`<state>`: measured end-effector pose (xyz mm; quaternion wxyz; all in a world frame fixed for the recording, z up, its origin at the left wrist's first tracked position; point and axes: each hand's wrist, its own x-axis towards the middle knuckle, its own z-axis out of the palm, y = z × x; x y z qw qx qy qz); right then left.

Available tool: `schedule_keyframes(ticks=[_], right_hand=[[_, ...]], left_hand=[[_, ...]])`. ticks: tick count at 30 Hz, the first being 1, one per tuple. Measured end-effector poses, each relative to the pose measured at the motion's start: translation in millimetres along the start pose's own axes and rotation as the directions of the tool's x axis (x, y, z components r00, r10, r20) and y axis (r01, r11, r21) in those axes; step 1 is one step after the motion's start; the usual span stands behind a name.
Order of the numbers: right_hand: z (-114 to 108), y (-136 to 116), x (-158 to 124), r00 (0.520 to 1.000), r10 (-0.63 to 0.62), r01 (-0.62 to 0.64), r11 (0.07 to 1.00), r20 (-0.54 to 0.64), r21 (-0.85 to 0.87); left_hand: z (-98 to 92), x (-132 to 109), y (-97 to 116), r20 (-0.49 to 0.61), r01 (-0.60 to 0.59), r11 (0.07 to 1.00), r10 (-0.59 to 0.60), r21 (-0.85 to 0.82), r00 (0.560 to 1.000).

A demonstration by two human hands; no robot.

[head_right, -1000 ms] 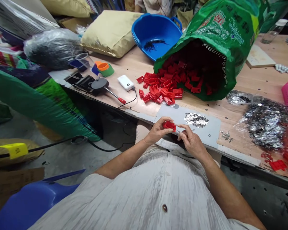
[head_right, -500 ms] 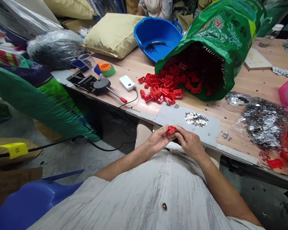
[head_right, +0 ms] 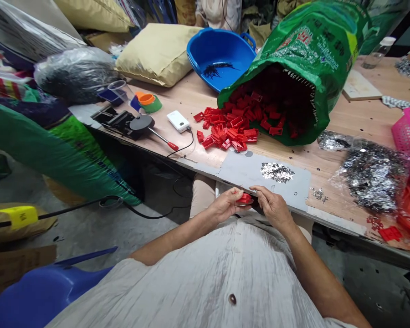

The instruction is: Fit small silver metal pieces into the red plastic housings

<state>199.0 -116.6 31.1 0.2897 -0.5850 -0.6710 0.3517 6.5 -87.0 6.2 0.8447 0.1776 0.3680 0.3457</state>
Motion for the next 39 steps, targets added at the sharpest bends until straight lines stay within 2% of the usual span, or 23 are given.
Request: schedule_keyframes(ticks=[3,5,10,13,17,22,25,29,31,33,35,36,37,39], right_hand=[[-2.2,4.1,-3.0,1.0,0.025,-0.025,1.0,0.003,0.007],[-3.2,5.0,-3.1,1.0,0.024,-0.024,1.0,0.004,-0.004],[-7.9,0.4,12.9,1.0,0.015,-0.015,0.995,0.001,-0.102],[-8.5,-5.1,41.0,0.997,-0.017,-0.001,0.971,-0.072,-0.241],[-0.4,-14.2,96.2,0.984,-0.089,0.015,0.903,-0.152,-0.43],[17.6,-28.9,158.5,0.973,-0.094,-0.045,0.821,-0.212,-0.569],[27.0,-35.6,178.9,0.976,-0.072,-0.072,0.786,-0.206,-0.614],[32.3,-39.0,186.8,0.975,-0.051,-0.094,0.786,-0.216,-0.611],[30.8,-38.9,184.2,0.971,-0.044,-0.098,0.822,-0.234,-0.56],[27.1,-37.8,177.2,0.97,-0.028,-0.08,0.901,-0.243,-0.426],[22.0,-35.8,165.3,0.981,0.041,-0.069,0.987,-0.19,-0.146],[19.4,-34.4,157.3,0.988,0.096,-0.092,0.995,-0.121,0.044],[17.1,-33.0,148.1,0.988,0.154,-0.144,0.96,-0.023,0.241],[13.4,-29.6,126.6,0.95,0.231,-0.309,0.776,0.209,0.55]], left_hand=[[-16.6,10.1,-12.3,-0.156,0.1,0.992,-0.087,0.079,0.984],[-24.8,16.4,-16.9,-0.213,0.137,0.987,-0.117,0.083,0.97],[-32.2,21.0,-15.1,-0.193,0.155,0.984,-0.135,0.088,0.972],[-32.2,19.0,-15.0,-0.185,0.155,0.985,-0.138,0.081,0.973],[-33.1,16.5,-17.5,-0.191,0.152,0.985,-0.134,0.079,0.972],[-35.5,11.6,-16.4,-0.159,0.11,0.985,-0.089,0.13,0.983],[-36.6,8.6,-15.4,-0.148,0.071,0.981,-0.044,0.18,0.988],[-36.9,7.5,-14.7,-0.148,0.036,0.969,0.001,0.244,0.989],[-35.8,7.0,-12.5,-0.146,0.027,0.962,0.014,0.27,0.989],[-33.2,5.2,-7.8,-0.109,-0.014,0.96,0.046,0.28,0.993],[-28.9,2.2,-0.5,-0.037,-0.098,0.959,0.112,0.264,0.993],[-26.3,0.5,4.0,-0.002,-0.148,0.957,0.153,0.249,0.988],[-23.2,-0.9,8.8,0.022,-0.197,0.953,0.197,0.228,0.98],[-16.4,-2.7,18.6,0.037,-0.285,0.939,0.283,0.195,0.958]])
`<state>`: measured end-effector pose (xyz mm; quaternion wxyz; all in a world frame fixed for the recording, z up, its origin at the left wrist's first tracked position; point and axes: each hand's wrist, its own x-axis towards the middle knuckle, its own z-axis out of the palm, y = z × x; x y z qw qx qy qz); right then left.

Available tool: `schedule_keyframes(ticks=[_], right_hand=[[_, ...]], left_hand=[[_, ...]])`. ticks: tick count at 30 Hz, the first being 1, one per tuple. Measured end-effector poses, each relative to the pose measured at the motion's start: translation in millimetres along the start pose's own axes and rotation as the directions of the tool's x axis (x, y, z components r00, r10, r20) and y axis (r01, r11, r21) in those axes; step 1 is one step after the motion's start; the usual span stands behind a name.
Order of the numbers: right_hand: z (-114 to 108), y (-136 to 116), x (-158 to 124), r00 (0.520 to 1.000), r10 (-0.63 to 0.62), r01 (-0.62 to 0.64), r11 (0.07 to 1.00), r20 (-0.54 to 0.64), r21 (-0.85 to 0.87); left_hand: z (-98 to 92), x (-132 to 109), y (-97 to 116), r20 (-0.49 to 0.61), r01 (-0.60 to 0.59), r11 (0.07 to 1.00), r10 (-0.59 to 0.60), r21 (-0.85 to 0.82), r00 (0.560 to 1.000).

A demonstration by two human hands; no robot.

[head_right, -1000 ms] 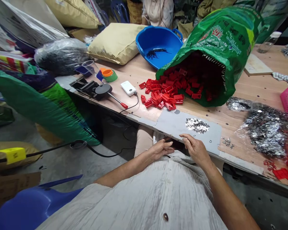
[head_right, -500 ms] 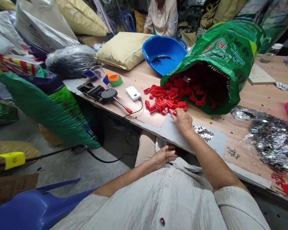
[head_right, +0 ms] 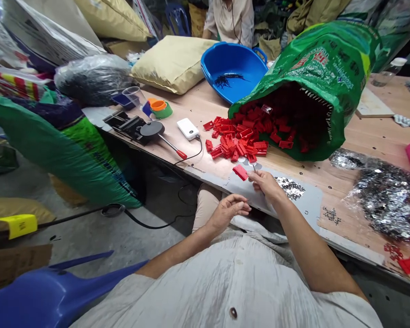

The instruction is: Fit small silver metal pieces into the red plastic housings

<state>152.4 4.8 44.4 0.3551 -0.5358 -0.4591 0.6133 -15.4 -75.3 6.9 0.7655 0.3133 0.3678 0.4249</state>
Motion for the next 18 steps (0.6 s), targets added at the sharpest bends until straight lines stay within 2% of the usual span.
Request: schedule_keyframes(ticks=[2,4,6,10,13,15,18], right_hand=[[-2.4,8.9,-21.5,0.988,0.097,-0.123,0.965,0.119,0.232],[-2.9,18.2,-40.8,0.97,0.144,-0.21,0.904,0.198,0.373],[-1.9,26.6,-55.9,0.956,0.168,-0.267,0.841,0.242,0.471],[1.4,39.7,-74.7,0.943,0.201,-0.322,0.758,0.267,0.567],[2.1,47.3,-85.0,0.95,0.209,-0.31,0.738,0.233,0.599],[0.8,51.4,-92.6,0.958,0.202,-0.285,0.752,0.203,0.594],[-5.9,55.3,-105.6,0.973,0.168,-0.228,0.822,0.16,0.522]], left_hand=[[5.8,2.7,9.8,-0.044,-0.107,0.994,0.106,-0.009,0.993],[12.6,5.7,17.0,-0.083,-0.203,0.979,0.203,0.011,0.976],[20.2,7.5,21.0,-0.066,-0.225,0.974,0.226,0.03,0.972],[33.6,7.1,19.4,0.045,-0.155,0.988,0.155,0.005,0.987],[38.5,6.5,14.7,0.083,-0.103,0.994,0.105,-0.028,0.991],[39.3,6.4,12.8,0.099,-0.054,0.996,0.06,-0.068,0.993],[38.2,5.2,12.8,0.111,0.038,0.991,-0.023,-0.131,0.994]])
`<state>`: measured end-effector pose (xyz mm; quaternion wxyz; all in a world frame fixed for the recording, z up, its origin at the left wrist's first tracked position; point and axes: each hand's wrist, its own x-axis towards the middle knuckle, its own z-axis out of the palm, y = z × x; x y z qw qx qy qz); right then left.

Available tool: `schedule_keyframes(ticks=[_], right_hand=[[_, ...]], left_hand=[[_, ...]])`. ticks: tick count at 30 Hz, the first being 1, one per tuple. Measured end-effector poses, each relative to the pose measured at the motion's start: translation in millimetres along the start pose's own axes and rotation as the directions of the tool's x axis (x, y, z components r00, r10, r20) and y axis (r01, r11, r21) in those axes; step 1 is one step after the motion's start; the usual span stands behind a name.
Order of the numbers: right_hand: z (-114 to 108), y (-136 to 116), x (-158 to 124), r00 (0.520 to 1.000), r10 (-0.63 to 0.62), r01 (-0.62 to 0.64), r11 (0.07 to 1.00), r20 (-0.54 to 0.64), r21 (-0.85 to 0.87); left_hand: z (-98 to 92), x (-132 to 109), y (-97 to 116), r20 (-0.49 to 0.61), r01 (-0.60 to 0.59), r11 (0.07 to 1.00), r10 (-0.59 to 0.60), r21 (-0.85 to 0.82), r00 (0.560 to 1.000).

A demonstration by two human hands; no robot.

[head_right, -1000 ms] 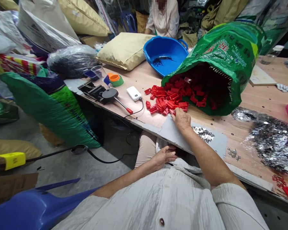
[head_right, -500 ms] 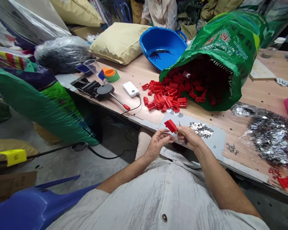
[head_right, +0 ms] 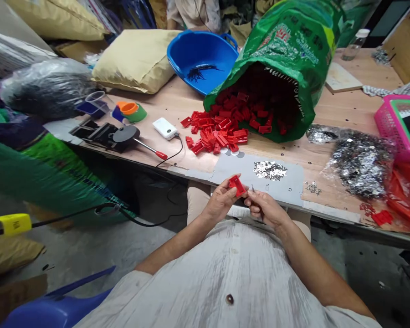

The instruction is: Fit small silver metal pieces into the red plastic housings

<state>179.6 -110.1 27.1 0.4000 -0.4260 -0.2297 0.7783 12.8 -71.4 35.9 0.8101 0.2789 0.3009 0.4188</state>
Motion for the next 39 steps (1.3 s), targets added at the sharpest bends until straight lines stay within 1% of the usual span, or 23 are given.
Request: schedule_keyframes(ticks=[2,4,6,7,8,9,10,11,12,13,14,15,16,17,20,24,28,30,32,34,36,37,39], right_hand=[[-8.6,-1.5,-10.6,0.998,-0.058,0.054,0.992,-0.025,-0.117],[-22.3,-5.9,-22.5,0.989,-0.129,0.108,0.962,-0.072,-0.251],[-42.0,-12.4,-35.6,0.963,-0.223,0.148,0.908,-0.152,-0.392],[-54.0,-16.2,-42.5,0.936,-0.285,0.161,0.869,-0.208,-0.468],[-67.0,-20.0,-49.5,0.893,-0.365,0.168,0.815,-0.264,-0.555],[-80.8,-23.7,-56.4,0.828,-0.462,0.166,0.743,-0.318,-0.648],[-94.8,-27.2,-63.1,0.755,-0.55,0.143,0.669,-0.357,-0.729],[-108.7,-30.2,-69.2,0.675,-0.626,0.092,0.596,-0.39,-0.797],[-121.9,-32.6,-74.8,0.592,-0.689,0.005,0.522,-0.418,-0.853],[-134.0,-34.3,-79.4,0.52,-0.736,-0.108,0.446,-0.433,-0.888],[-144.5,-35.3,-83.0,0.461,-0.776,-0.205,0.378,-0.43,-0.903],[-153.3,-35.7,-85.5,0.427,-0.803,-0.268,0.328,-0.417,-0.906],[-160.2,-35.7,-86.8,0.41,-0.818,-0.305,0.293,-0.402,-0.906],[-165.2,-35.5,-87.0,0.404,-0.829,-0.325,0.265,-0.387,-0.908],[-171.2,-34.8,-82.5,0.415,-0.841,-0.333,0.214,-0.346,-0.919],[-169.5,-36.9,-73.7,0.428,-0.845,-0.357,0.169,-0.322,-0.918],[-168.7,-39.7,-71.7,0.44,-0.842,-0.368,0.147,-0.312,-0.918],[-169.0,-40.2,-74.3,0.436,-0.845,-0.369,0.146,-0.31,-0.918],[-169.2,-40.3,-78.2,0.411,-0.854,-0.382,0.157,-0.32,-0.911],[-168.1,-40.3,-82.4,0.374,-0.864,-0.383,0.188,-0.338,-0.905],[-164.1,-40.6,-85.0,0.353,-0.866,-0.334,0.237,-0.355,-0.912],[-160.3,-40.8,-85.2,0.355,-0.863,-0.288,0.265,-0.359,-0.92],[-147.7,-41.2,-82.9,0.381,-0.854,-0.161,0.317,-0.355,-0.935]], left_hand=[[-1.2,-1.8,1.3,0.001,0.057,0.998,-0.057,-0.025,0.998],[-2.7,-3.5,2.5,0.009,0.104,0.994,-0.104,-0.022,0.995],[-4.0,-4.8,2.6,0.003,0.125,0.992,-0.125,0.001,0.992],[-4.5,-5.1,2.3,-0.005,0.135,0.991,-0.135,0.015,0.991],[-4.8,-5.3,1.8,-0.015,0.146,0.989,-0.145,0.03,0.989],[-5.0,-5.4,1.1,-0.023,0.159,0.986,-0.158,0.044,0.987],[-4.9,-5.4,0.4,-0.027,0.174,0.983,-0.173,0.053,0.985],[-4.7,-5.2,-0.3,-0.026,0.19,0.98,-0.188,0.058,0.982],[-4.3,-5.1,-0.9,-0.022,0.206,0.977,-0.205,0.06,0.978],[-3.9,-4.9,-1.3,-0.013,0.225,0.973,-0.224,0.058,0.974],[-3.4,-4.8,-1.5,0.0,0.245,0.968,-0.245,0.051,0.97],[-2.9,-4.8,-1.7,0.012,0.265,0.963,-0.266,0.04,0.964],[-2.4,-5.0,-1.8,0.025,0.285,0.958,-0.286,0.024,0.958],[-2.1,-5.2,-1.9,0.037,0.301,0.954,-0.301,0.004,0.953],[-1.7,-6.3,-2.6,0.052,0.325,0.945,-0.324,-0.023,0.945],[0.0,-7.8,-3.7,0.049,0.321,0.945,-0.324,0.059,0.945],[4.0,-8.9,-5.3,0.063,0.267,0.954,-0.277,0.139,0.959],[5.1,-8.9,-6.5,0.06,0.223,0.959,-0.236,0.172,0.97],[4.5,-8.1,-8.1,0.056,0.182,0.96,-0.198,0.212,0.979],[2.5,-6.7,-10.0,0.053,0.152,0.948,-0.173,0.28,0.983],[-0.2,-5.1,-12.4,0.046,0.126,0.918,-0.154,0.377,0.987],[-1.5,-4.5,-13.7,0.042,0.107,0.896,-0.139,0.431,0.989],[-3.7,-4.2,-16.3,0.043,0.047,0.839,-0.083,0.542,0.996]])
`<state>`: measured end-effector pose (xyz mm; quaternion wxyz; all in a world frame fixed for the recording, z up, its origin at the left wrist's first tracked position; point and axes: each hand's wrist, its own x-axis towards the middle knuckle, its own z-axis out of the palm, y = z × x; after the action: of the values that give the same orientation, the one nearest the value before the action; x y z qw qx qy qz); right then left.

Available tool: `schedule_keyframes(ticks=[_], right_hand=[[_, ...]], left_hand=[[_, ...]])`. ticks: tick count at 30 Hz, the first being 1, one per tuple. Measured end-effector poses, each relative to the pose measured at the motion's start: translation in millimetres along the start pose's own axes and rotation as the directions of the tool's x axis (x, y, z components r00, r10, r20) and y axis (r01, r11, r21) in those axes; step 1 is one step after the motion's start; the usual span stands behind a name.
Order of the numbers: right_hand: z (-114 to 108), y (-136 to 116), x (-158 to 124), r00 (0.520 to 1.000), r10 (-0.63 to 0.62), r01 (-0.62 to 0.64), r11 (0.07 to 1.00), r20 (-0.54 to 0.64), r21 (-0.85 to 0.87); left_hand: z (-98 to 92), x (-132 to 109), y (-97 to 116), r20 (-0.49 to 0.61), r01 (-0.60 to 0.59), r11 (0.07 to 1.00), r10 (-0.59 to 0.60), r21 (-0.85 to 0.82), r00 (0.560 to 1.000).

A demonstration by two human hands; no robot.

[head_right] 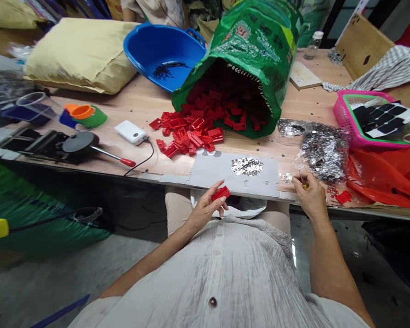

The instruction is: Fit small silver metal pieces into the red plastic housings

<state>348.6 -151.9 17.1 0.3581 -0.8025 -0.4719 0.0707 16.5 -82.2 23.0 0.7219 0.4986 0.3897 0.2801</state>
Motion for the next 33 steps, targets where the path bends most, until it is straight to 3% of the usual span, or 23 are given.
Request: schedule_keyframes(ticks=[4,8,11,15,22,33], right_hand=[[11.6,-42.8,-13.2,0.988,-0.056,0.021,0.971,0.143,0.239],[28.1,-88.9,-33.5,0.948,-0.154,0.056,0.943,0.28,0.328],[40.9,-112.0,-46.2,0.921,-0.243,0.129,0.927,0.303,0.352],[55.5,-126.3,-54.5,0.874,-0.379,0.27,0.899,0.303,0.344],[66.7,-130.1,-56.2,0.808,-0.496,0.396,0.857,0.319,0.331],[65.6,-136.8,-54.6,0.753,-0.539,0.422,0.836,0.377,0.351]], left_hand=[[-0.3,-1.6,-2.5,-0.078,-0.143,0.933,0.178,0.329,0.981],[-1.5,-2.8,1.8,-0.061,-0.334,0.712,0.467,0.617,0.882],[-3.1,-2.9,4.4,-0.008,-0.409,0.558,0.598,0.722,0.802],[-3.3,-4.0,5.0,-0.009,-0.401,0.475,0.654,0.784,0.757],[0.5,-6.8,8.4,0.04,-0.429,0.428,0.669,0.795,0.742],[1.4,-9.7,10.0,0.012,-0.411,0.507,0.619,0.758,0.786]])
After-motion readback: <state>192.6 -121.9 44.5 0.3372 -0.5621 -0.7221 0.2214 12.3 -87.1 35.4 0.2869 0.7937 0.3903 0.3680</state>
